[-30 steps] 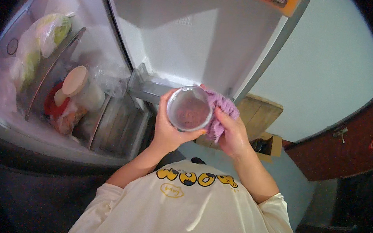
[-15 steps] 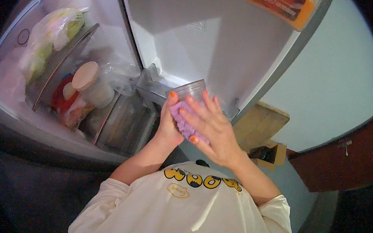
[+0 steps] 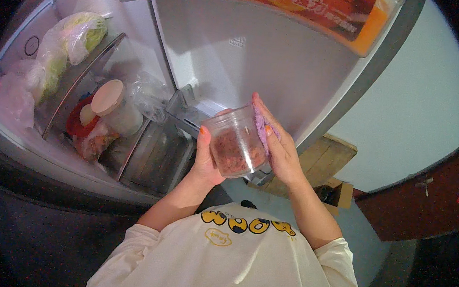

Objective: The person cleans the inside of a refrigerator with a cloth, wiping shelves and door compartments. Then the person moves to the kitchen sink, washes hands, and pours rice and green beans into a pot.

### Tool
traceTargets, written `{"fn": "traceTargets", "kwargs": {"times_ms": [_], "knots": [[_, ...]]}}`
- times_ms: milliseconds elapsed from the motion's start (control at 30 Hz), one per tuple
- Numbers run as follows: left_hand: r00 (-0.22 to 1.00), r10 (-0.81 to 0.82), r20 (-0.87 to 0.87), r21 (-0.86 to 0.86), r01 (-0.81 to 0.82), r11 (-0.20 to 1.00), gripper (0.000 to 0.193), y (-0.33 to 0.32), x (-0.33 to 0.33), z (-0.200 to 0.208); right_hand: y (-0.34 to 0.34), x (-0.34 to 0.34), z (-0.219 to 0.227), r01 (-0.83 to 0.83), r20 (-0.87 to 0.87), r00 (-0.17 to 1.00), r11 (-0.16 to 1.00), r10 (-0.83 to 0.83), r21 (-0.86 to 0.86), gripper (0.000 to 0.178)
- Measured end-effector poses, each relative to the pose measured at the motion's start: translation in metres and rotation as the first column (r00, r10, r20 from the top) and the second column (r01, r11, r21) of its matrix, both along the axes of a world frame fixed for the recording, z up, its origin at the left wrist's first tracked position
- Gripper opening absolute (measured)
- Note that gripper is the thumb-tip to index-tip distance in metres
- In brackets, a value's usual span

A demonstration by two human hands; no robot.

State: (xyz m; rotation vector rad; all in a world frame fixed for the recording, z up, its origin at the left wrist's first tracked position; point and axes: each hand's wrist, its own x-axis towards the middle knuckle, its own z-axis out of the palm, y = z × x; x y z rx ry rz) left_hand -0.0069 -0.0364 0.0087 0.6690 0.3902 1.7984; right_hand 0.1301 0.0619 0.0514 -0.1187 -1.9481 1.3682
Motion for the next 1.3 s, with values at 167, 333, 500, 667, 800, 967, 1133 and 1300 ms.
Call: {"fn": "traceTargets", "kwargs": {"times_ms": [167, 333, 500, 667, 800, 967, 1133, 1300], "knots": [[0.983, 0.148, -0.112, 0.013, -0.147, 0.989, 0.085, 0.007, 0.01, 0.016, 0.003, 0.001, 0.005, -0.066, -0.107, 0.992, 0.997, 0.061, -0.05, 0.065], [0.892, 0.341, -0.298, -0.056, -0.373, 0.926, 0.061, 0.002, 0.007, 0.027, 0.008, -0.002, 0.009, 0.03, -0.052, 0.998, 0.982, -0.02, 0.186, 0.068], [0.911, 0.216, -0.352, -0.121, -0.273, 0.954, 0.084, -0.008, 0.009, 0.032, 0.013, 0.002, 0.007, -0.01, -0.019, 1.0, 0.989, 0.013, 0.148, 0.068], [0.715, 0.455, -0.53, 0.002, -0.535, 0.845, 0.091, -0.006, -0.002, 0.026, 0.007, 0.023, 0.015, 0.007, 0.276, 0.961, 1.0, -0.009, 0.011, 0.063], [0.277, 0.768, -0.577, 0.245, -0.839, 0.486, 0.103, -0.014, -0.06, 0.042, 0.009, 0.023, 0.013, 0.006, 0.199, 0.979, 0.968, 0.045, -0.249, 0.056], [-0.598, 0.602, -0.53, 0.548, -0.783, -0.295, 0.106, -0.033, -0.185, 0.039, 0.014, 0.018, 0.006, 0.041, 0.108, 0.994, 0.958, -0.011, -0.282, 0.058], [-0.647, 0.391, -0.655, 0.521, -0.761, -0.387, 0.104, -0.043, -0.227, 0.037, 0.016, 0.021, -0.001, 0.066, 0.098, 0.995, 0.939, -0.035, -0.337, 0.057], [-0.614, 0.293, -0.733, 0.502, -0.779, -0.376, 0.109, -0.033, -0.27, 0.025, 0.024, 0.033, -0.005, 0.124, 0.104, 0.99, 0.947, -0.097, -0.297, 0.057]]}}
